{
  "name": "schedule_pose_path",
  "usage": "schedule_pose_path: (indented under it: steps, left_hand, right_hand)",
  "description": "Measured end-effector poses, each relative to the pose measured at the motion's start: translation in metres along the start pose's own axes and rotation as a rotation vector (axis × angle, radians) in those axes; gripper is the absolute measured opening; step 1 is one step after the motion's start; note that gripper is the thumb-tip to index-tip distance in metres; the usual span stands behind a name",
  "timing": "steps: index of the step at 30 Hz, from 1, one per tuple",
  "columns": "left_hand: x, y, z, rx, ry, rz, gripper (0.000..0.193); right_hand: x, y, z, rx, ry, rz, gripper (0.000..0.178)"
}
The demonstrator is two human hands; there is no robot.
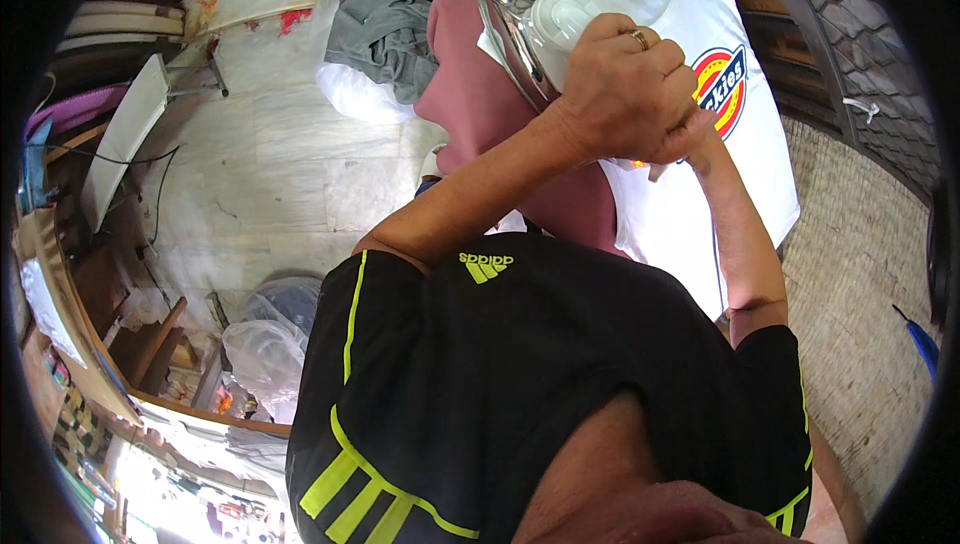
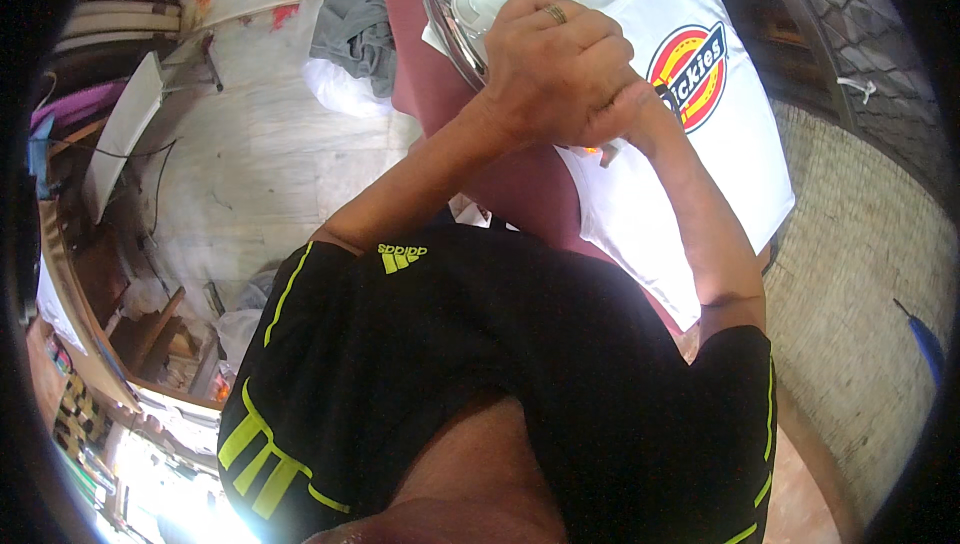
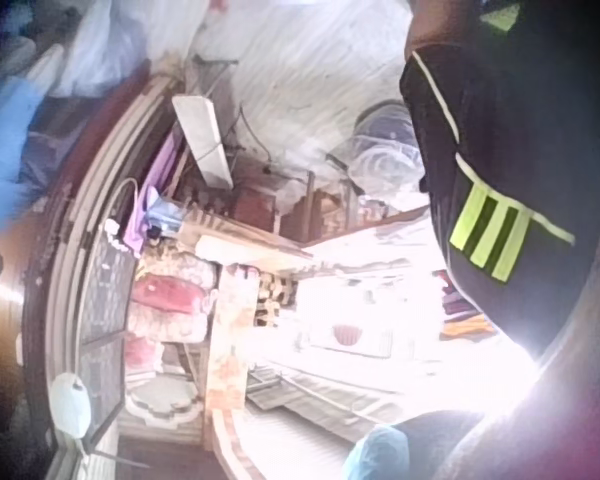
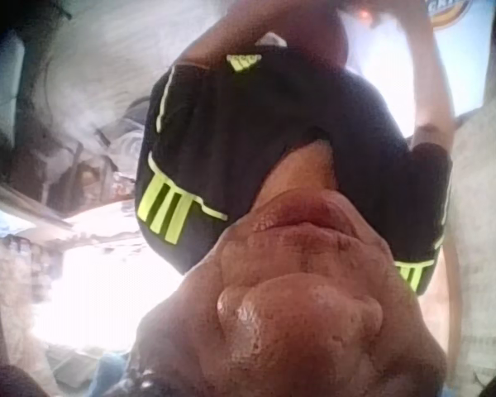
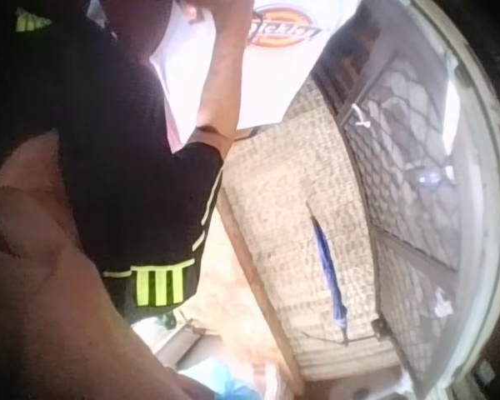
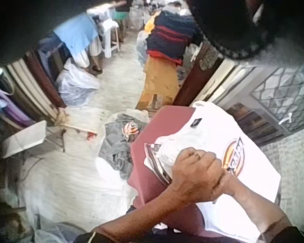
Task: The person irons a white t-shirt with a Dickies logo on a pink ironing board. They repeatedly smooth the fabric, reposition the shirt, and use a steam iron to press the front, sides, and back of the garment.
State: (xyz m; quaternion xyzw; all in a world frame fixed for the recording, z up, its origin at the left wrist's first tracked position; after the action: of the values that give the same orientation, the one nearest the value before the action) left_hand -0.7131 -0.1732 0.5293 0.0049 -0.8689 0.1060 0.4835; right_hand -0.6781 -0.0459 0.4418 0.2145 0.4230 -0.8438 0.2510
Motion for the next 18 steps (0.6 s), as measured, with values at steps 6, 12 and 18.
schedule_pose_path:
  steps: [6, 12, 18]
  left_hand:
    - [-0.012, 0.014, -0.024, -0.035, -0.007, 0.083, 0.027]
    - [-0.003, 0.010, -0.011, -0.037, 0.007, 0.064, 0.029]
    - [-0.018, 0.032, -0.046, -0.160, 0.033, 0.166, 0.032]
  right_hand:
    - [-0.023, 0.005, 0.003, 0.038, 0.368, 0.020, 0.073]
    - [-0.014, 0.006, -0.027, 0.081, 0.366, 0.063, 0.080]
    - [-0.057, 0.016, -0.030, 0.135, 0.281, -0.113, 0.043]
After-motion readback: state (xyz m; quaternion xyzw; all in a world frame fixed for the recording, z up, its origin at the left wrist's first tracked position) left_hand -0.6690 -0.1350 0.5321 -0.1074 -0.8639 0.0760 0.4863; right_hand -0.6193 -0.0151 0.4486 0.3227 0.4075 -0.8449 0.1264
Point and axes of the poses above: each hand's wrist, its own x-axis towards the middle knuckle, its own y-axis out of the palm, z = x × y, the point moved 9 cm from there along x, towards the middle knuckle, and after that the axes turned 1 degree about -x, right-handed, at the moved point
